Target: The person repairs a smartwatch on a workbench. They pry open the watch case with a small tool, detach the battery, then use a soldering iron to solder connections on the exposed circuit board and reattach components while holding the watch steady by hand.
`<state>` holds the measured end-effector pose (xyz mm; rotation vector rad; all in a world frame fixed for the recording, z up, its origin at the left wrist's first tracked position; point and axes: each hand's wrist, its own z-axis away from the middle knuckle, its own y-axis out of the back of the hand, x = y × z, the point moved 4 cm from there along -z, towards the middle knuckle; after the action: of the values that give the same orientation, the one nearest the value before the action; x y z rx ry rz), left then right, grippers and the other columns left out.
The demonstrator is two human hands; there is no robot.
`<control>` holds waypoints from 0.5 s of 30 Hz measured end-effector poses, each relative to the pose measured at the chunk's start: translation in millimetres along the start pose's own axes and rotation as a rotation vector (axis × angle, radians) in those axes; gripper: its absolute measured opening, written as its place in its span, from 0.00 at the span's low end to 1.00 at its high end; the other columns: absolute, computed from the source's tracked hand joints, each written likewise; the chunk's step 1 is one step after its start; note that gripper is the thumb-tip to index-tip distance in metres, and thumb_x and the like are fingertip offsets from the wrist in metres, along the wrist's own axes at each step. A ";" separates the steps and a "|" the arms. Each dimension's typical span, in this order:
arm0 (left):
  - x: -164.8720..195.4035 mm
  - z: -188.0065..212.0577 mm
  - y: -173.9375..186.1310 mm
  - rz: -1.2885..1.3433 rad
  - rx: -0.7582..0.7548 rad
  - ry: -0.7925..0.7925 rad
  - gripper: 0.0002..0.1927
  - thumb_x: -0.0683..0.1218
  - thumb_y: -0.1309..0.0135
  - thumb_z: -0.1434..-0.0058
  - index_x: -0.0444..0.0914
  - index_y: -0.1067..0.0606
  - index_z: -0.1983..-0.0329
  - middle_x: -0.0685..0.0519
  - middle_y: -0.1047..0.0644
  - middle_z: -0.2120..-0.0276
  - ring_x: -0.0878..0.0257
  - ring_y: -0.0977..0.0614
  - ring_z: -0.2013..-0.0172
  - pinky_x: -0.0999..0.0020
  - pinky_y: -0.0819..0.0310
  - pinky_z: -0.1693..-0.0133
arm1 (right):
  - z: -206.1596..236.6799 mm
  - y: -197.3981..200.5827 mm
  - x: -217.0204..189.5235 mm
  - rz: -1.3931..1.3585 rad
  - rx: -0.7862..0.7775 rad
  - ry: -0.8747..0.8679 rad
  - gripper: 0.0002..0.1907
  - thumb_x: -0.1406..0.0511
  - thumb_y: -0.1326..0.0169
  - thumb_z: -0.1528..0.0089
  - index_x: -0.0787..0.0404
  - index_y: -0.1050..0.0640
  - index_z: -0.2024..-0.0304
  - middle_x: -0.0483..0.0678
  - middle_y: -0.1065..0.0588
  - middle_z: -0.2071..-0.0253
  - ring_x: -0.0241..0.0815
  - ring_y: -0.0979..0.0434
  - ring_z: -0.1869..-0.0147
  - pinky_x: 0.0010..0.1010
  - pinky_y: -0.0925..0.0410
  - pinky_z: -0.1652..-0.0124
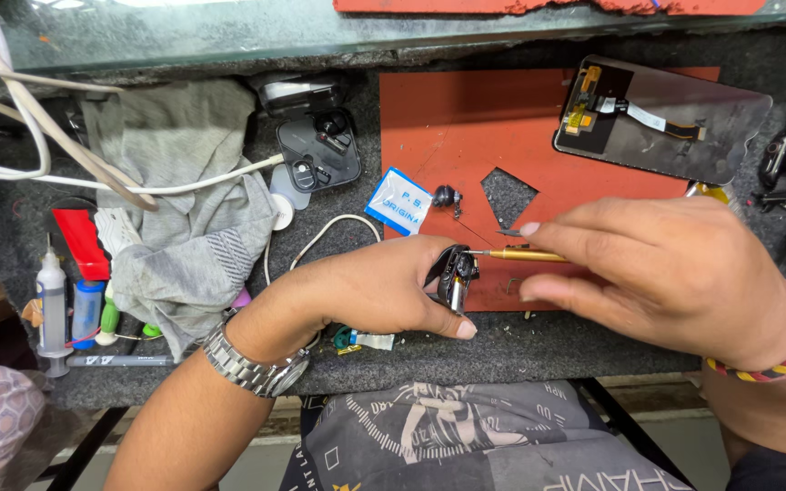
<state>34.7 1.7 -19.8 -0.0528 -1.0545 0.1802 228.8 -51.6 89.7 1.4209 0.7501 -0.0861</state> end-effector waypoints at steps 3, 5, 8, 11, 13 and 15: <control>0.8 0.3 1.7 -0.027 0.008 0.007 0.22 0.53 0.31 0.49 0.37 0.25 0.60 0.58 0.24 0.72 0.67 0.23 0.68 0.70 0.27 0.65 | -1.4 0.8 -3.2 -0.003 0.029 0.038 0.17 0.63 0.32 0.44 0.60 0.18 0.53 0.45 0.21 0.64 0.43 0.19 0.67 0.33 0.29 0.71; -0.2 -0.5 2.3 -0.002 0.009 0.030 0.22 0.52 0.31 0.50 0.37 0.26 0.60 0.58 0.25 0.73 0.67 0.24 0.69 0.70 0.28 0.66 | -1.6 2.5 -3.9 -0.005 0.042 0.064 0.15 0.67 0.34 0.45 0.60 0.19 0.55 0.46 0.21 0.62 0.44 0.19 0.66 0.33 0.29 0.70; -0.7 -0.8 3.3 0.010 0.008 0.009 0.21 0.51 0.30 0.49 0.35 0.26 0.62 0.58 0.26 0.73 0.68 0.26 0.70 0.69 0.29 0.67 | -3.1 3.9 -4.7 -0.013 0.060 0.074 0.14 0.70 0.36 0.46 0.59 0.18 0.57 0.46 0.20 0.62 0.45 0.19 0.65 0.33 0.28 0.70; 1.0 -1.2 1.6 0.093 -0.014 -0.046 0.20 0.49 0.31 0.49 0.35 0.25 0.60 0.59 0.27 0.72 0.69 0.27 0.69 0.70 0.29 0.66 | -2.3 6.4 -4.4 -0.009 0.075 0.072 0.14 0.71 0.36 0.47 0.59 0.18 0.59 0.46 0.20 0.62 0.45 0.19 0.65 0.34 0.28 0.70; 1.4 -2.0 1.7 0.121 -0.023 -0.056 0.20 0.49 0.31 0.49 0.35 0.25 0.59 0.60 0.26 0.72 0.69 0.27 0.69 0.70 0.29 0.65 | -1.8 7.5 -4.3 -0.012 0.081 0.071 0.13 0.71 0.36 0.47 0.59 0.18 0.59 0.46 0.20 0.62 0.45 0.19 0.65 0.34 0.28 0.70; 1.2 -1.2 2.5 0.095 -0.020 -0.035 0.20 0.48 0.31 0.49 0.35 0.25 0.59 0.60 0.26 0.72 0.69 0.27 0.69 0.71 0.29 0.65 | -1.6 8.3 -4.3 -0.029 0.082 0.067 0.13 0.72 0.36 0.47 0.60 0.19 0.59 0.47 0.21 0.61 0.45 0.19 0.64 0.33 0.28 0.69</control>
<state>36.0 4.5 -19.6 -0.1179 -1.0896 0.2578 228.8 -50.2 99.1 1.4968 0.8307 -0.0932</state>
